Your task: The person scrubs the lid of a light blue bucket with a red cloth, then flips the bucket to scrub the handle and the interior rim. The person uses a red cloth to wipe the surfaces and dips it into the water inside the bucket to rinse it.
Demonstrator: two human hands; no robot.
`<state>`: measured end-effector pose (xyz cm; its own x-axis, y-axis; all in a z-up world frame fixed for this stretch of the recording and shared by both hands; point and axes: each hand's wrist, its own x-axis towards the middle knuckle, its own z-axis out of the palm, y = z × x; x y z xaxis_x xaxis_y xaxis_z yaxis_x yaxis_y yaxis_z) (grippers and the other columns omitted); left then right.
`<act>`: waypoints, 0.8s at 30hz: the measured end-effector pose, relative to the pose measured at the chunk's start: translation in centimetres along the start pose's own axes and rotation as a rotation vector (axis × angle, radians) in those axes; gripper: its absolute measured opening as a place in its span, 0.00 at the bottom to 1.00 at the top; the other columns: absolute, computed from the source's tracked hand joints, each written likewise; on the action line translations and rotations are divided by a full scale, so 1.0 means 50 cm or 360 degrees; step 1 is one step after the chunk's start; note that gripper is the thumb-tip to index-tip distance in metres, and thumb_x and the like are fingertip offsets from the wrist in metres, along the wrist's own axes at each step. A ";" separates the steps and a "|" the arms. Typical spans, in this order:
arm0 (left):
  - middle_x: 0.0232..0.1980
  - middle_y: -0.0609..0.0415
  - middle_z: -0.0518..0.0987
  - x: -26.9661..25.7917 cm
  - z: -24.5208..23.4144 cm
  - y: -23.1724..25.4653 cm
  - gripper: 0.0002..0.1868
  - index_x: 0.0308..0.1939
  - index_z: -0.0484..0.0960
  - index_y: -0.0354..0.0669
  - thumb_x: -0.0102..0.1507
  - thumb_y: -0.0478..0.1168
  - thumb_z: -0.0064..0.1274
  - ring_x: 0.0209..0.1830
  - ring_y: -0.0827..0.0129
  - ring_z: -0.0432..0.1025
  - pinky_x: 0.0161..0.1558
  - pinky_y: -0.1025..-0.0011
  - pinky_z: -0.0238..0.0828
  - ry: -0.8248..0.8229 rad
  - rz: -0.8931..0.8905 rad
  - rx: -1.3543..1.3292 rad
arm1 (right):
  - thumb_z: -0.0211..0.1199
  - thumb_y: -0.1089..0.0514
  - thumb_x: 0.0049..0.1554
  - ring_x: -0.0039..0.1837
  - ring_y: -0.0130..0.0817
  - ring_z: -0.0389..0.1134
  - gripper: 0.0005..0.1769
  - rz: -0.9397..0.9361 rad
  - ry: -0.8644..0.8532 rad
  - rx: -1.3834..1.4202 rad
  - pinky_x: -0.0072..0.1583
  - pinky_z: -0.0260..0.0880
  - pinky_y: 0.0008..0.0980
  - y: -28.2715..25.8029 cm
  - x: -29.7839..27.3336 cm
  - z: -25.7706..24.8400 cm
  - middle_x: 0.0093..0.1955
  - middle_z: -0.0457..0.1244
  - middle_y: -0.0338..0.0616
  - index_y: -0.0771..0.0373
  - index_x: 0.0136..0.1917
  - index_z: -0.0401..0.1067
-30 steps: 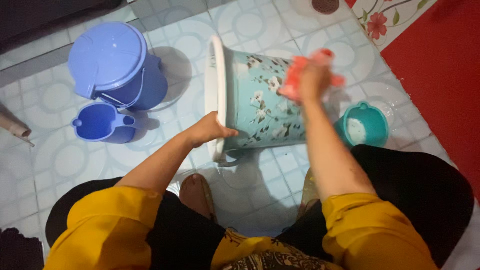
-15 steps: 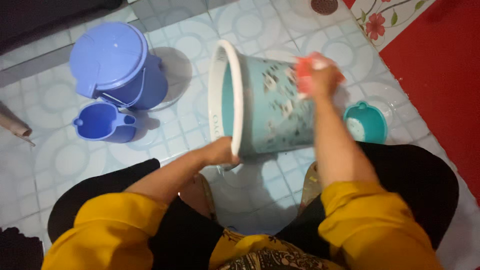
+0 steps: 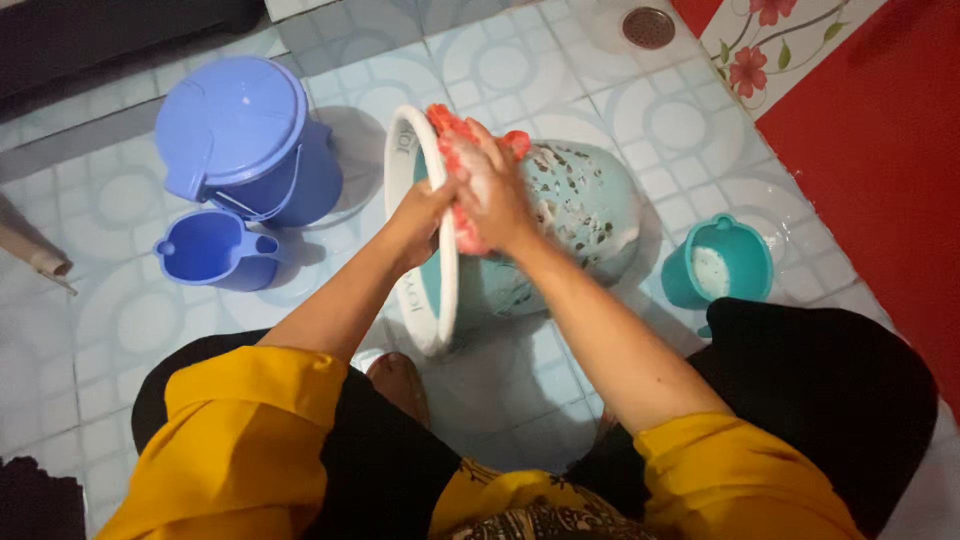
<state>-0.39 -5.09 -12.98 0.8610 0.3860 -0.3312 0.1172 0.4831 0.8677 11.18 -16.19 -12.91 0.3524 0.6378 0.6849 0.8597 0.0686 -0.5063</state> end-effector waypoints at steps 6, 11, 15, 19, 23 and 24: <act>0.47 0.52 0.79 -0.067 0.019 -0.150 0.33 0.63 0.69 0.40 0.58 0.43 0.65 0.45 0.65 0.74 0.48 0.62 0.76 -0.0392 -0.0050 0.1101 | 0.52 0.62 0.60 0.75 0.55 0.61 0.25 0.0475 0.0095 -0.0221 0.74 0.61 0.44 0.192 0.013 -0.127 0.75 0.59 0.62 0.64 0.70 0.68; 0.59 0.54 0.72 -0.100 0.033 -0.197 0.34 0.68 0.67 0.43 0.63 0.52 0.61 0.57 0.67 0.68 0.57 0.65 0.68 -0.0926 -0.0074 0.1041 | 0.51 0.63 0.61 0.75 0.54 0.62 0.21 0.0665 0.0226 -0.0167 0.74 0.62 0.44 0.217 0.022 -0.188 0.75 0.60 0.59 0.63 0.67 0.70; 0.39 0.52 0.70 -0.005 0.037 -0.125 0.26 0.53 0.74 0.37 0.70 0.57 0.59 0.32 0.64 0.65 0.32 0.61 0.64 0.0318 -0.0369 0.0184 | 0.51 0.63 0.62 0.76 0.53 0.63 0.19 0.0352 0.0255 -0.0004 0.75 0.63 0.45 0.111 0.007 -0.122 0.74 0.61 0.57 0.63 0.65 0.72; 0.39 0.52 0.78 0.020 0.000 -0.077 0.20 0.51 0.77 0.38 0.67 0.51 0.58 0.33 0.67 0.75 0.36 0.66 0.77 -0.0016 -0.0057 -0.0464 | 0.51 0.64 0.62 0.76 0.52 0.64 0.18 -0.0034 0.0158 0.0126 0.75 0.63 0.45 0.001 -0.019 -0.036 0.74 0.62 0.55 0.62 0.62 0.74; 0.47 0.53 0.80 0.004 0.005 -0.076 0.21 0.56 0.76 0.38 0.64 0.46 0.59 0.46 0.64 0.77 0.50 0.60 0.79 -0.0175 -0.0043 -0.0352 | 0.58 0.64 0.53 0.70 0.51 0.66 0.25 0.0089 -0.0019 0.0188 0.70 0.66 0.43 0.027 -0.033 -0.001 0.69 0.63 0.57 0.67 0.64 0.73; 0.50 0.54 0.80 -0.015 0.013 -0.081 0.21 0.57 0.74 0.41 0.64 0.45 0.59 0.51 0.65 0.76 0.53 0.61 0.76 -0.0228 -0.0131 -0.0208 | 0.59 0.64 0.52 0.68 0.50 0.67 0.24 0.0196 0.0002 0.0251 0.69 0.68 0.42 0.054 -0.035 -0.009 0.67 0.65 0.55 0.67 0.63 0.73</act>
<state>-1.21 -7.83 -16.02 0.9138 0.2299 -0.3347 0.1329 0.6097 0.7814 13.04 -17.47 -15.25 0.4518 0.6477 0.6135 0.7415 0.1097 -0.6619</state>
